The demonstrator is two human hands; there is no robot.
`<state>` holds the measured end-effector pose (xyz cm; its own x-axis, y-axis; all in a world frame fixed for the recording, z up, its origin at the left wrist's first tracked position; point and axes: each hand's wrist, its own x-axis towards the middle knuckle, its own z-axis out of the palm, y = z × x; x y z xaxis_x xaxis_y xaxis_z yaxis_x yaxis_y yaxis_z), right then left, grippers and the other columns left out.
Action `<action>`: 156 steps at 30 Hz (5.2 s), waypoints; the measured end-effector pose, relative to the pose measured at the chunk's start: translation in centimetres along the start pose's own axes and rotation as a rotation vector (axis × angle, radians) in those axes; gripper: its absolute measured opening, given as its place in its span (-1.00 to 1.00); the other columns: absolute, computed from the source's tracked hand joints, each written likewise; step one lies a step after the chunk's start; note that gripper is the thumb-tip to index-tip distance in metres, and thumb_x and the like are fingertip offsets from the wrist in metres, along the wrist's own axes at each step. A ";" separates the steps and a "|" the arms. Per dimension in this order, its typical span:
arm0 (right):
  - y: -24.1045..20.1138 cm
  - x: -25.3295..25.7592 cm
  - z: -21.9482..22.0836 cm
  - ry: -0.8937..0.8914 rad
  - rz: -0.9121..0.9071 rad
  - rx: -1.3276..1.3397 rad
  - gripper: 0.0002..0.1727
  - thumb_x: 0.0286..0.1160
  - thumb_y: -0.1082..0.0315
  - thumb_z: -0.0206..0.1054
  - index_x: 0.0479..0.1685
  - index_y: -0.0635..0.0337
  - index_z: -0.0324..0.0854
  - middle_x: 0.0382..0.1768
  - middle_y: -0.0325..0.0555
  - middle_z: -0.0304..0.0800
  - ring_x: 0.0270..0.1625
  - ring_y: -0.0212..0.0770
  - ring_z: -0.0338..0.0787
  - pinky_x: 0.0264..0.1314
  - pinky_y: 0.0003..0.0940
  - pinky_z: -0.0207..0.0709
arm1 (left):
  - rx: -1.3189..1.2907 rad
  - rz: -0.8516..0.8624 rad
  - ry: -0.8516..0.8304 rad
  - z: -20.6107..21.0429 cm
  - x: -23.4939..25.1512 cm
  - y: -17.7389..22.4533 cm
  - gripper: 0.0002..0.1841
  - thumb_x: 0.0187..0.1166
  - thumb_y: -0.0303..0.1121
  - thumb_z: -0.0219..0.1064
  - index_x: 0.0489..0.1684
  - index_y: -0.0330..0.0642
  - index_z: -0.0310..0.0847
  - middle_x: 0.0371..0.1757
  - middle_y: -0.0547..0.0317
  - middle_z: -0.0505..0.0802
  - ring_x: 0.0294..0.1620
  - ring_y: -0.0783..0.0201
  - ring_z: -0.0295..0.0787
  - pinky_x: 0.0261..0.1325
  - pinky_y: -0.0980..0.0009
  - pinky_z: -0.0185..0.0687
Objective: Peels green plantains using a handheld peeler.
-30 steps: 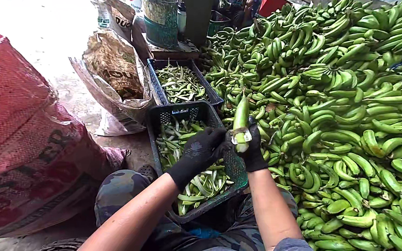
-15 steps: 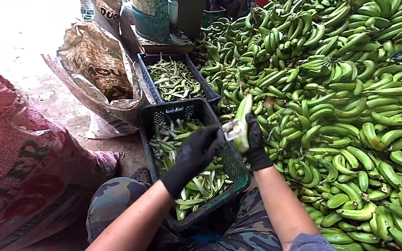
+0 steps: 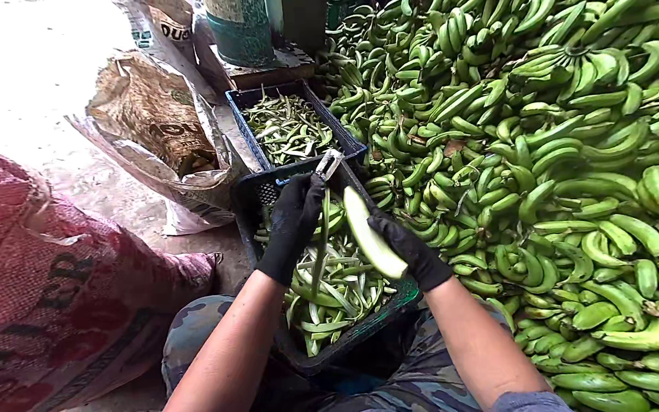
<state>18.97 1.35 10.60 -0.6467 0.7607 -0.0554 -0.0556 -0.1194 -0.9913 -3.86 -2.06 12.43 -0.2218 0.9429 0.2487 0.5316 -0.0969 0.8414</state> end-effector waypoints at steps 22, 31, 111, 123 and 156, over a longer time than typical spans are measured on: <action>-0.4 1.5 -0.9 0.494 -0.220 0.113 -0.36 0.80 -0.22 -0.23 0.43 0.04 0.48 0.03 -0.23 0.75 0.04 -0.40 0.74 0.12 -0.29 0.69 | 0.160 0.365 -0.055 4.5 -3.2 -0.6 -0.42 0.65 0.17 0.25 0.49 0.02 0.62 -0.05 0.04 0.78 -0.14 0.10 0.75 -0.09 0.02 0.72; 1.7 0.8 1.1 0.066 -0.063 0.111 -0.23 0.60 -0.28 0.05 0.72 -0.07 0.25 0.07 -0.16 0.78 -0.08 -0.32 0.80 -0.03 -0.30 0.74 | -0.026 -0.061 -0.040 1.0 -0.9 -1.7 -0.38 0.68 0.38 -0.04 0.42 0.20 0.57 -0.13 0.08 0.81 -0.28 0.14 0.73 -0.25 -0.02 0.65; -1.0 0.7 -1.8 0.513 0.120 0.435 -0.48 0.86 0.09 -0.32 0.12 0.13 0.58 -0.49 -0.11 0.72 -0.62 -0.29 0.65 -0.64 -0.41 0.58 | -0.088 0.350 -0.389 5.4 -7.8 -0.4 -0.46 0.70 0.12 0.20 0.24 -0.21 0.68 -0.14 0.11 0.84 -0.16 0.30 0.78 0.02 0.20 0.77; 2.1 -0.3 -0.9 0.229 -0.072 -0.108 -0.51 0.83 0.11 -0.17 0.44 0.00 0.59 -0.04 -0.21 0.81 -0.19 -0.39 0.75 -0.13 -0.38 0.71 | -0.149 -0.228 0.015 -0.5 -2.4 -3.1 -0.32 0.64 0.42 -0.01 0.36 0.07 0.52 -0.11 0.04 0.80 -0.23 0.11 0.76 -0.19 0.01 0.70; 12.9 11.8 0.2 -0.126 0.059 -1.823 -0.20 0.44 0.27 0.40 0.79 -0.12 0.27 0.79 0.14 0.20 0.81 0.31 0.13 0.63 0.57 0.05 | -0.284 0.171 0.436 -8.7 -2.6 0.9 -0.66 0.68 -0.36 0.30 0.37 -0.21 0.64 0.12 0.05 0.84 0.04 0.27 0.80 0.18 0.21 0.75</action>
<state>10.46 8.70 -2.80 -0.6685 0.7246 -0.1678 0.7140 0.6884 0.1281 -9.94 -7.36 16.77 -0.5019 0.6925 0.5182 0.3618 -0.3762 0.8530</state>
